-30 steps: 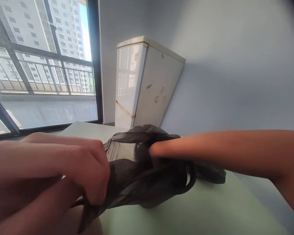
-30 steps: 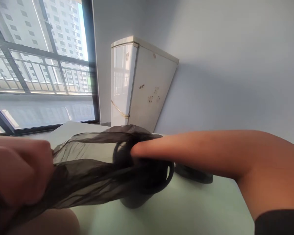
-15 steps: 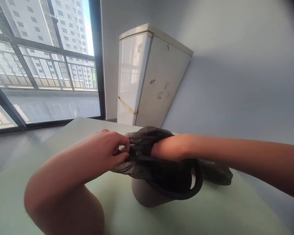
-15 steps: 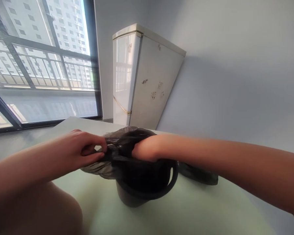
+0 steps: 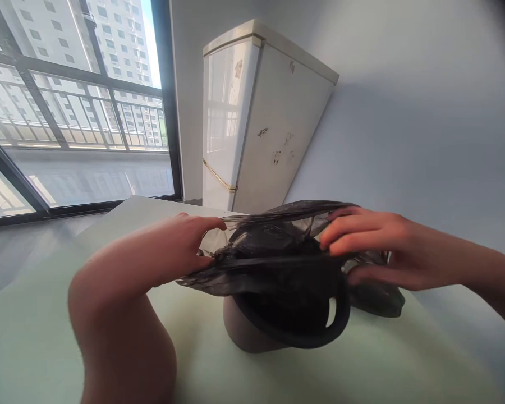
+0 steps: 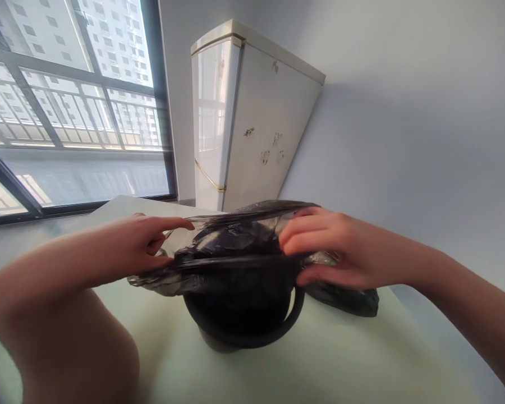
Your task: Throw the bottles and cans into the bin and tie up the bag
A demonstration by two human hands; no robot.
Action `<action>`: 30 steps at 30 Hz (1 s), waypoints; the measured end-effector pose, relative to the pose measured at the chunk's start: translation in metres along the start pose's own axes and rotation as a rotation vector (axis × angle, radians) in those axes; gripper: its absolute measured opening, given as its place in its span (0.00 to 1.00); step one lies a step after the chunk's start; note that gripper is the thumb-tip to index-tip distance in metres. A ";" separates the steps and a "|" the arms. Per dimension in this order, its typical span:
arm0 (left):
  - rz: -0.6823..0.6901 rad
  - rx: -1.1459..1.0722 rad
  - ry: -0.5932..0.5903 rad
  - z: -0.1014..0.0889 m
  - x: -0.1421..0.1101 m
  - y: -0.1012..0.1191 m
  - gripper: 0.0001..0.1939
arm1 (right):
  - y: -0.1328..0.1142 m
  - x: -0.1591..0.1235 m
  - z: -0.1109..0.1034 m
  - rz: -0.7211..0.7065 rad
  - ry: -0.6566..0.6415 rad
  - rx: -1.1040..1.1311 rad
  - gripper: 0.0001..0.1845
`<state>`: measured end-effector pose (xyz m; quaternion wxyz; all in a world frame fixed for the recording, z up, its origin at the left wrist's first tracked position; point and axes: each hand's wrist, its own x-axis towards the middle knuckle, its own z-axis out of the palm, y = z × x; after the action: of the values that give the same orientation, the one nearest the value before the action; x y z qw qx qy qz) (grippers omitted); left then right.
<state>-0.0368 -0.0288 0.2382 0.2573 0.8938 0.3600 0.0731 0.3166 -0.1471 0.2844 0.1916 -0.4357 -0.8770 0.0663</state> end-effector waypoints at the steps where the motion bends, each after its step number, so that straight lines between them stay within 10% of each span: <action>1: -0.005 0.011 -0.001 -0.001 0.001 0.000 0.29 | 0.005 -0.007 0.001 -0.076 0.005 0.005 0.06; 8: -0.058 0.023 -0.043 -0.001 0.015 -0.010 0.37 | 0.032 -0.052 0.029 -0.180 0.340 0.287 0.15; 13: 0.018 -0.015 -0.186 0.007 0.018 -0.011 0.21 | 0.028 -0.075 0.041 -0.146 -0.089 0.485 0.10; 16: 0.024 0.017 -0.223 0.015 0.013 -0.011 0.14 | 0.022 -0.079 0.046 -0.088 -0.307 0.447 0.26; 22: 0.006 0.071 -0.217 0.030 0.009 -0.011 0.07 | 0.028 -0.074 0.072 0.160 -0.056 0.398 0.33; 28: -0.024 0.036 -0.167 0.037 -0.004 -0.009 0.08 | 0.015 -0.082 0.074 0.551 0.121 0.183 0.16; 30: -0.018 0.007 -0.147 0.040 -0.010 -0.006 0.08 | 0.007 -0.088 0.074 0.575 0.102 0.131 0.31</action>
<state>-0.0351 -0.0483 0.2020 0.2807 0.8944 0.3483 0.0035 0.3411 -0.2083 0.1900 0.2364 -0.6558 -0.7006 0.1524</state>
